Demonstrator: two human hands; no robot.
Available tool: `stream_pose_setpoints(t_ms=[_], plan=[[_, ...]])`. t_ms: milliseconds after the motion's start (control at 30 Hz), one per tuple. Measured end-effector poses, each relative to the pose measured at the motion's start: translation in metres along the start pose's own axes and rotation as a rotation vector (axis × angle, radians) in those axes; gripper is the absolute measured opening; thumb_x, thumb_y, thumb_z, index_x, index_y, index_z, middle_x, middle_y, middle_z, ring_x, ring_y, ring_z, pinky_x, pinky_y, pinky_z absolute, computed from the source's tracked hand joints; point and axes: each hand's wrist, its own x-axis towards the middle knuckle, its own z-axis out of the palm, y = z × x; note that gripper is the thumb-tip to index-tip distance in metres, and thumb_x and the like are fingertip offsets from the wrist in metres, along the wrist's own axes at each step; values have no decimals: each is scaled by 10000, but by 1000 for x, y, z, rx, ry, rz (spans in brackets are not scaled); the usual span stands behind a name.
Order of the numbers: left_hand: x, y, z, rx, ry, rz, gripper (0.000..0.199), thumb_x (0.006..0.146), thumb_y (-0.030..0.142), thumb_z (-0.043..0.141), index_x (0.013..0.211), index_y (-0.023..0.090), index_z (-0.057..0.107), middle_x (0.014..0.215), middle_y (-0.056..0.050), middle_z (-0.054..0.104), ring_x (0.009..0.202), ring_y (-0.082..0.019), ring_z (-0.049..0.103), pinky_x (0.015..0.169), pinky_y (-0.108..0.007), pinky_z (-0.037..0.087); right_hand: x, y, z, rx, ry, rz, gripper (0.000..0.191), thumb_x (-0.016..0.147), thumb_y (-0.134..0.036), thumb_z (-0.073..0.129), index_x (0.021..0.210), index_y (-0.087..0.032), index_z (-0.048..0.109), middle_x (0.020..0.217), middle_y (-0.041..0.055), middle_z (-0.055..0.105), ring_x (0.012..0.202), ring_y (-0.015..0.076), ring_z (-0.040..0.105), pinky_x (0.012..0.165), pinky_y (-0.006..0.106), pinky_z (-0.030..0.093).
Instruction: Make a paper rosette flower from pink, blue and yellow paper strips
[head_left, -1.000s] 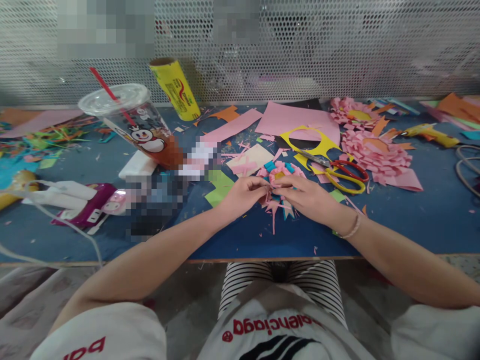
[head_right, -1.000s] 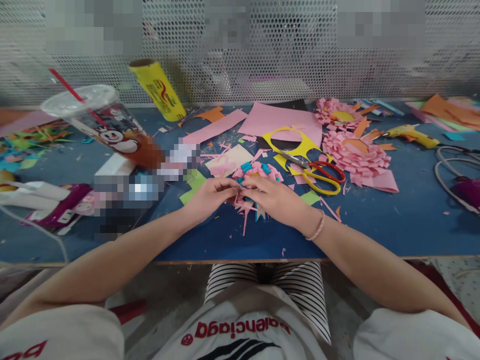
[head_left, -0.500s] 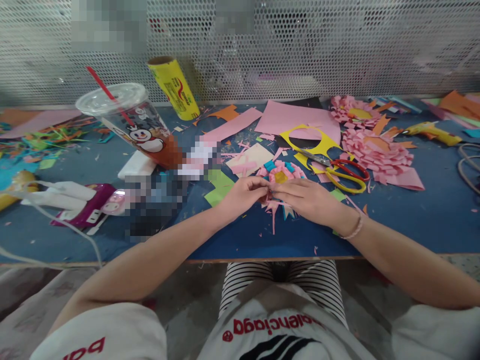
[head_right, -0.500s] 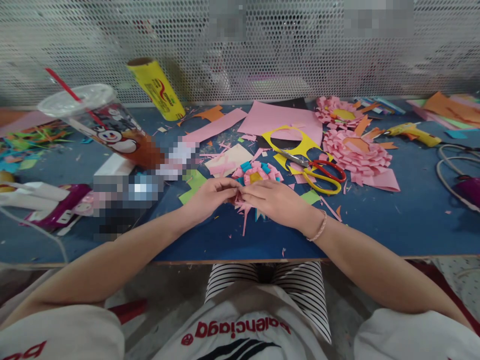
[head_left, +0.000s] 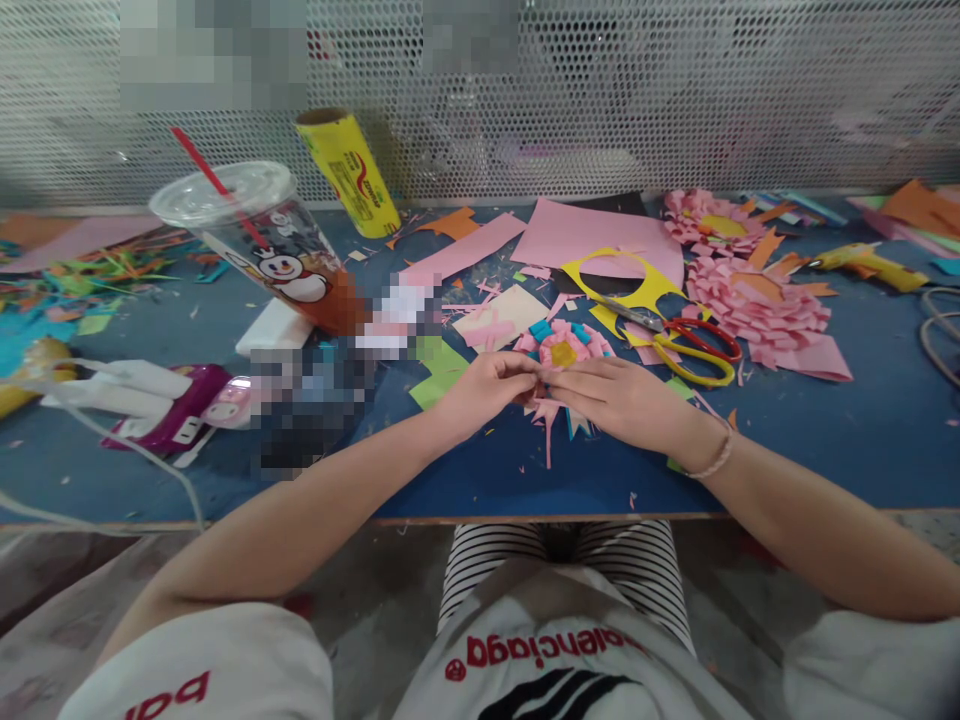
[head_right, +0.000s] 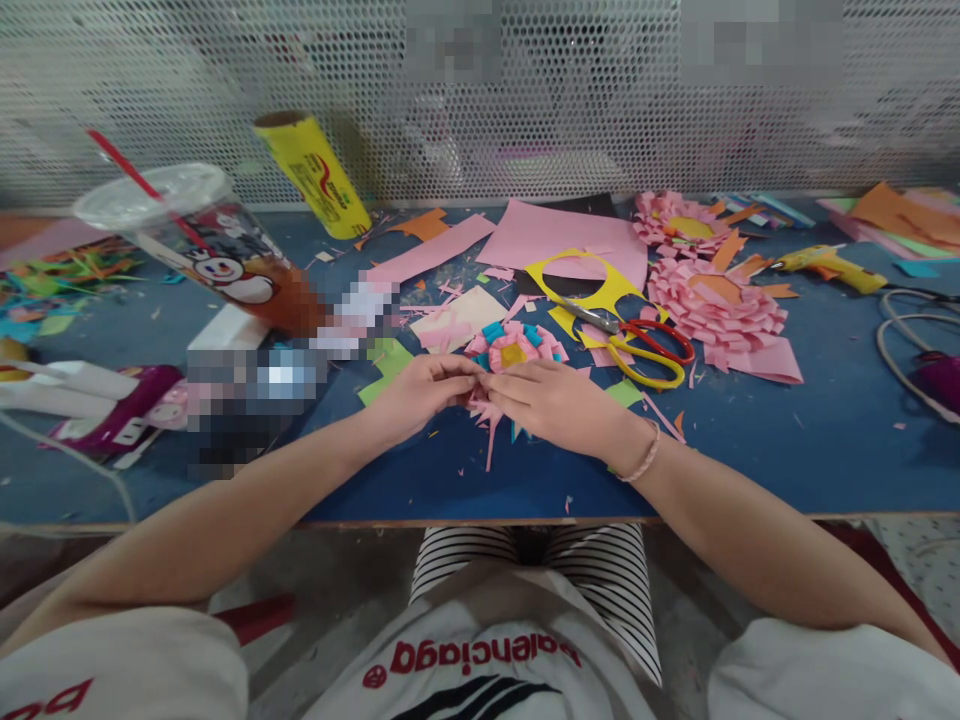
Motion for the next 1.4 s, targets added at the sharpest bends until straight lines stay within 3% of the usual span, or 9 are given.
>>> stream_pose_setpoints(t_ms=[233,500,633,833,967,1067,1233,1400], plan=[[-3,5,3,20,-18,95,268,716,61,518,970,139,556,622,29,586,576,-84,565,602,-227,470,-2,0,4,18,-6,31,286,908,-141,445,1141,-146,610,1151,95,647,1049,216,606,915,393,516],[-4,2,0,52,-67,200,294,709,54,504,982,162,526,657,36,572,608,-85,567,623,-228,463,0,2,3,82,42,-20,299,886,-90,411,1095,-149,616,1135,95,651,1092,184,597,944,354,516],[-4,0,-2,77,-80,259,231,753,156,586,976,172,529,686,25,572,628,-93,574,623,-233,477,-2,2,2,139,76,-30,254,839,-84,450,1010,-156,623,1136,109,647,1124,207,579,942,383,512],[-3,-1,-4,120,-64,338,232,781,236,628,992,177,548,727,9,598,646,-104,597,636,-246,496,1,5,-2,516,89,213,278,756,-21,431,881,-207,594,1189,66,619,1115,194,573,964,393,474],[-3,-1,-4,145,9,378,170,803,224,605,965,175,600,710,7,602,641,-97,592,635,-240,493,6,4,-1,867,207,459,208,837,-137,457,1001,-224,550,1115,66,612,1062,178,585,925,388,497],[-3,0,-3,189,115,408,88,820,204,576,891,171,617,761,-9,624,674,-94,600,653,-233,494,9,1,3,1018,191,601,292,855,-274,526,1140,-224,491,1151,85,566,1078,182,570,931,381,499],[-1,-3,-3,280,256,462,53,823,182,557,867,170,583,802,-20,633,696,-99,601,656,-235,495,10,-8,10,986,80,680,718,702,-436,714,1308,-246,380,1301,111,489,1164,240,528,953,422,491],[-2,-4,-2,365,235,488,51,830,196,550,863,171,580,815,-20,626,697,-97,589,653,-231,487,14,-13,12,834,80,725,751,695,-512,690,1319,-205,404,1299,142,510,1139,269,547,856,417,536]])
